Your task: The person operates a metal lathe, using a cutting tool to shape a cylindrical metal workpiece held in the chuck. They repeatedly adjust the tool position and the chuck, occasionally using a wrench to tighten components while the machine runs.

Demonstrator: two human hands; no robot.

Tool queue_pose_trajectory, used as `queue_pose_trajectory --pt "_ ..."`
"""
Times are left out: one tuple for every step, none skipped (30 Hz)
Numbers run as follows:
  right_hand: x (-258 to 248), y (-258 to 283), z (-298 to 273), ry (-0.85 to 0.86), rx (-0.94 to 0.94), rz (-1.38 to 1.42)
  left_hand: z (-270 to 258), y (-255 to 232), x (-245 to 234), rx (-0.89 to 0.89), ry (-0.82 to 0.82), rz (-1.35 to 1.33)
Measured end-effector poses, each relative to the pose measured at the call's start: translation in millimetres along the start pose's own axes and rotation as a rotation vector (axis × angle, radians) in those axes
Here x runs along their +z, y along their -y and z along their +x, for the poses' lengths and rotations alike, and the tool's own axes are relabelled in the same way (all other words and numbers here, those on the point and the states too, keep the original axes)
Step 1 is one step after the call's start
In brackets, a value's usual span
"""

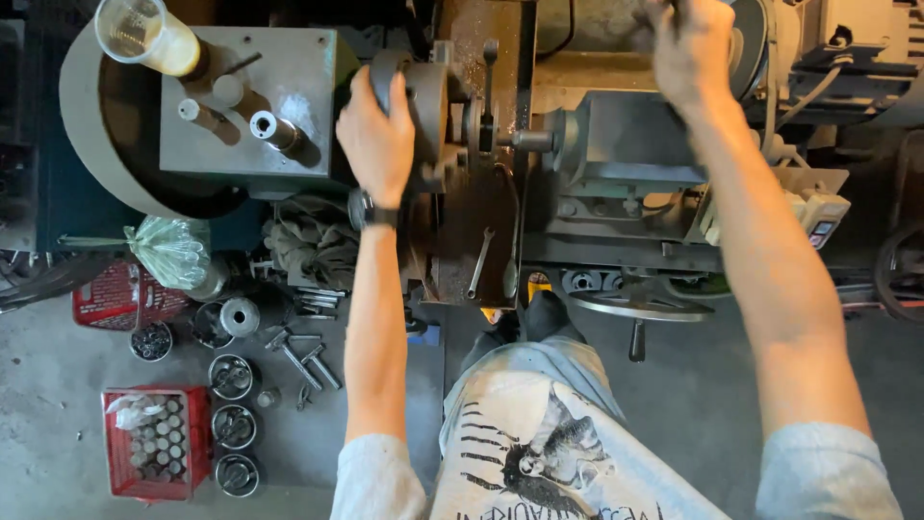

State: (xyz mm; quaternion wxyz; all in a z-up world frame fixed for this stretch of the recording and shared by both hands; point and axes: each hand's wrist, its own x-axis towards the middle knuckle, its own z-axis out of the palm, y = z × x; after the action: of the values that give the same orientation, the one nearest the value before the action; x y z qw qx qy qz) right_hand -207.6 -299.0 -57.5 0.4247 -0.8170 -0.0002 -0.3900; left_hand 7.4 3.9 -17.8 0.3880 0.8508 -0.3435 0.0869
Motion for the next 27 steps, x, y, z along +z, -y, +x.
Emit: queue_pose_trajectory --pt "-17.3 -1.4 -10.9 0.057 0.028 -0.634 -14.5 -7.4 -6.7 0.086 -0.163 -0.133" --pt "-24.2 -3.1 -20.5 0.057 0.027 -0.633 -38.5 1.0 -0.8 0.086 -0.164 -0.133" --pt "-31.1 -4.8 -29.8 0.104 0.086 -0.624 -62.4 9.3 5.1 0.105 -0.253 -0.234" --pt "-38.6 -7.0 -37.8 0.152 0.143 -0.617 -85.5 17.6 11.9 0.125 -0.345 -0.337" --pt "-37.6 -5.0 -38.8 0.152 0.139 -0.619 -107.1 27.6 19.2 0.125 -0.348 -0.338" --pt "-36.1 -3.5 -39.7 0.112 0.219 -0.612 -130.1 37.3 26.1 -0.084 -0.269 -0.335" --pt "-34.5 -2.2 -40.6 0.072 0.3 -0.604 -153.0 47.0 33.4 -0.291 -0.185 -0.33" --pt "-33.3 0.0 -38.0 0.072 0.299 -0.603 -159.9 48.1 33.4 -0.291 -0.187 -0.33" --pt "-31.8 2.2 -35.3 0.066 0.283 -0.609 -166.8 49.4 33.3 -0.27 -0.214 -0.302" --pt "-30.5 4.3 -31.5 0.063 0.265 -0.616 -174.4 50.2 33.5 -0.252 -0.245 -0.275" --pt "-29.6 5.2 -30.3 0.066 0.261 -0.614 -149.7 32.8 21.8 -0.255 -0.25 -0.275" --pt "-28.8 6.9 -30.0 0.057 0.268 -0.607 -124.9 15.4 9.5 -0.035 -0.385 -0.299" --pt "-28.1 9.2 -29.9 0.048 0.276 -0.6 -100.4 -2.0 -3.3 0.188 -0.516 -0.319" --pt "-27.5 8.3 -29.7 0.051 0.272 -0.599 -67.4 -8.6 -7.5 0.187 -0.521 -0.318" --pt "-27.0 8.0 -29.8 0.031 0.281 -0.604 -34.8 -15.4 -12.3 0.212 -0.314 -0.286" --pt "-28.0 8.4 -30.8 0.008 0.293 -0.611 -1.5 -23.1 -16.5 0.235 -0.104 -0.256" --pt "-28.8 6.2 -31.8 0.006 0.29 -0.614 22.4 -8.8 0.6 0.237 -0.106 -0.258" --pt "-29.6 4.0 -33.7 -0.009 0.292 -0.615 46.4 5.1 18.1 0.128 0.12 -0.046" --pt "-30.3 1.1 -35.6 -0.023 0.293 -0.617 70.6 19.1 36.2 0.022 0.345 0.167" --pt "-31.2 0.2 -36.9 -0.022 0.295 -0.616 68.0 18.2 32.8 0.021 0.347 0.167" --pt "-31.5 -1.4 -38.2 -0.023 0.277 -0.625 65.5 17.9 29.8 -0.093 0.405 0.195" --pt "-31.4 -3.6 -39.0 -0.019 0.258 -0.632 62.0 18.5 26.5 -0.213 0.462 0.223" --pt "-34.3 -6.9 -40.4 -0.013 0.259 -0.629 40.3 7.8 14.7 -0.219 0.464 0.223" --pt "-34.9 -10.1 -42.4 -0.007 0.248 -0.632 19.1 -2.3 1.2 -0.098 0.224 0.064" --pt "-35.3 -13.0 -44.2 0.0 0.236 -0.634 -1.7 -12.6 -12.7 0.027 -0.013 -0.095" --pt "-36.2 -13.8 -44.3 0.003 0.233 -0.632 -24.4 0.6 -2.4 0.024 -0.016 -0.093" --pt "-37.0 -14.0 -44.3 0.005 0.225 -0.643 -47.1 13.5 7.3 0.079 -0.182 -0.189"
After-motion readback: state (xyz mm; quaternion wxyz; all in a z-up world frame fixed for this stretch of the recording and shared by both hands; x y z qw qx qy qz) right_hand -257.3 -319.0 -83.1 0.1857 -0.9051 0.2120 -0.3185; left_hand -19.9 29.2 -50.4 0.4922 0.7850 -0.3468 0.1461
